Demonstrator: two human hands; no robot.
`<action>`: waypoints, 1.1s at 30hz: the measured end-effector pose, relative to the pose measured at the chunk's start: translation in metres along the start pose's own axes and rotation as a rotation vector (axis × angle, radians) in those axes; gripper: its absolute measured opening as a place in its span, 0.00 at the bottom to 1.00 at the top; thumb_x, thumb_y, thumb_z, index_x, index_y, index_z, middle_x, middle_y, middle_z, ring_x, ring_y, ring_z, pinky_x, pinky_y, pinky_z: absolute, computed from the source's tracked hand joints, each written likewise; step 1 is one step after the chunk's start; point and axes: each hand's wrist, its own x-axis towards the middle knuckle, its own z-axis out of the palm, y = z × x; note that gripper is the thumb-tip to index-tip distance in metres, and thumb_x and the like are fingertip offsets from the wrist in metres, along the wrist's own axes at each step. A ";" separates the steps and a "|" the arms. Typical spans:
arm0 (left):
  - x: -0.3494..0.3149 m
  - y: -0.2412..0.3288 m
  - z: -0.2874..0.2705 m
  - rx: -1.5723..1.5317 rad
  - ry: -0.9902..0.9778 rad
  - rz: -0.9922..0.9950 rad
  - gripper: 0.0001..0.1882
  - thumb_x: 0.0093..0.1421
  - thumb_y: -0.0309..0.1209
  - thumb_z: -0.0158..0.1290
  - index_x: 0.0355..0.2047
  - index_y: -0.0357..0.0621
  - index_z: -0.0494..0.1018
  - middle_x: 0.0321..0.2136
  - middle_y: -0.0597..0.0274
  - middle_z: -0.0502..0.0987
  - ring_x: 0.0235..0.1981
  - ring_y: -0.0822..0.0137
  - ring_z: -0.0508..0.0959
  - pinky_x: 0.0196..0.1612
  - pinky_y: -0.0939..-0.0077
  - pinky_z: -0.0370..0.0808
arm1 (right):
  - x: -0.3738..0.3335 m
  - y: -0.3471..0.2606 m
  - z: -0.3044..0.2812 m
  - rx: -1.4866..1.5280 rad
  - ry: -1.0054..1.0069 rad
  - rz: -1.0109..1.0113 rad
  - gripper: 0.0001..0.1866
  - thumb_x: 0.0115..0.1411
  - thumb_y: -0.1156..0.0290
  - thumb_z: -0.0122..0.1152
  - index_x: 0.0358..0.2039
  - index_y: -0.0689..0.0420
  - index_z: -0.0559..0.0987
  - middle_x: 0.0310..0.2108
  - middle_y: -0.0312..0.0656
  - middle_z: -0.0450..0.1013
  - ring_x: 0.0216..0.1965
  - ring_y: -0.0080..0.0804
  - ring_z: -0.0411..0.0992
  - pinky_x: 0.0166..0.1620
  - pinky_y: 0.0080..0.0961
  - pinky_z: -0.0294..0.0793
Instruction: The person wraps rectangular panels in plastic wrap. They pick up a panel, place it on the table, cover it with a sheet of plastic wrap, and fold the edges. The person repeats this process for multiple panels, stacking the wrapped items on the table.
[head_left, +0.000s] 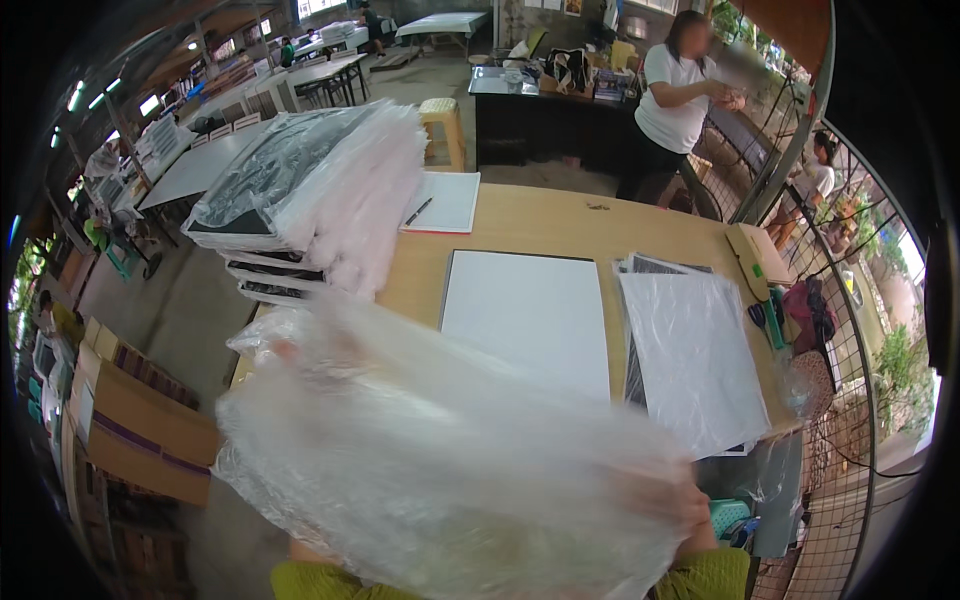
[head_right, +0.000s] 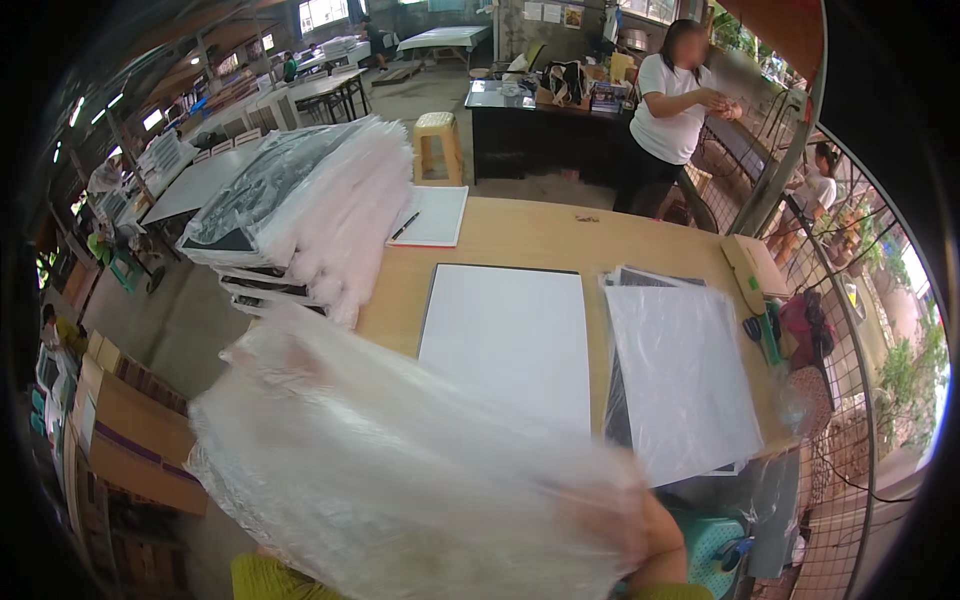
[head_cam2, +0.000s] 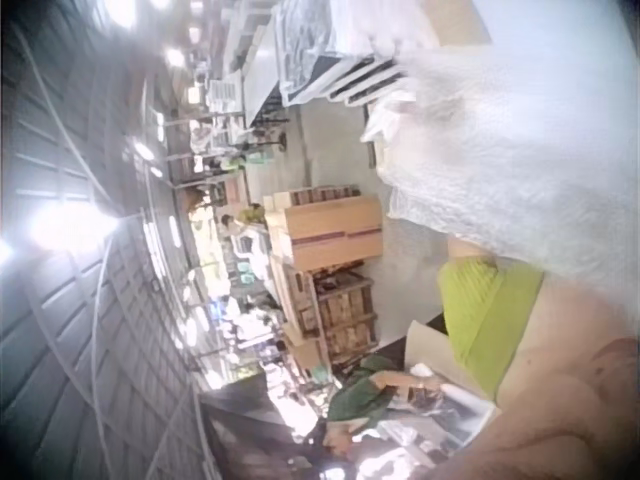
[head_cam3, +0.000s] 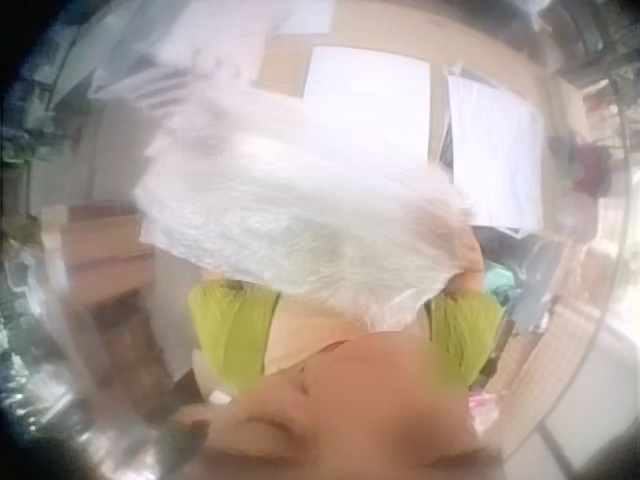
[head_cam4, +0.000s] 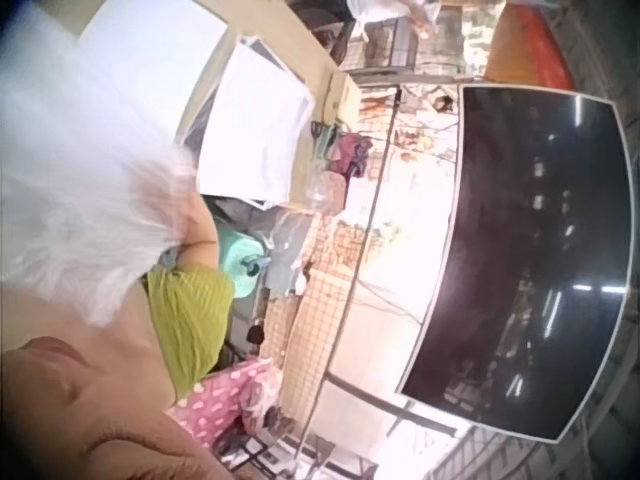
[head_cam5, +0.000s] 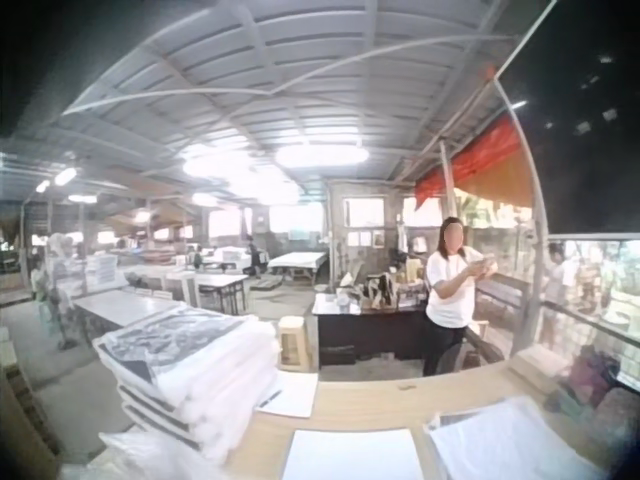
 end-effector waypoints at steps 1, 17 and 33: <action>0.002 -0.003 0.000 -0.001 -0.012 -0.008 0.18 0.55 0.43 0.51 0.36 0.40 0.69 0.23 0.60 0.74 0.21 0.67 0.73 0.24 0.73 0.70 | -0.003 -0.001 -0.002 -0.002 0.014 -0.009 0.16 0.60 0.61 0.45 0.41 0.59 0.73 0.28 0.46 0.72 0.25 0.36 0.70 0.31 0.31 0.71; -0.009 -0.050 -0.065 0.060 0.136 -0.374 0.18 0.53 0.39 0.55 0.39 0.39 0.68 0.23 0.60 0.74 0.20 0.65 0.73 0.22 0.73 0.69 | -0.046 0.045 -0.061 -0.070 0.435 -0.228 0.14 0.51 0.65 0.49 0.19 0.63 0.73 0.18 0.44 0.70 0.22 0.35 0.69 0.34 0.31 0.73; -0.083 -0.273 -0.044 1.283 0.378 -0.349 0.33 0.48 0.24 0.50 0.57 0.39 0.58 0.47 0.42 0.56 0.40 0.47 0.70 0.42 0.64 0.71 | -0.073 0.159 -0.086 -1.470 1.151 0.556 0.27 0.47 0.72 0.51 0.51 0.57 0.70 0.43 0.57 0.64 0.42 0.54 0.67 0.45 0.41 0.68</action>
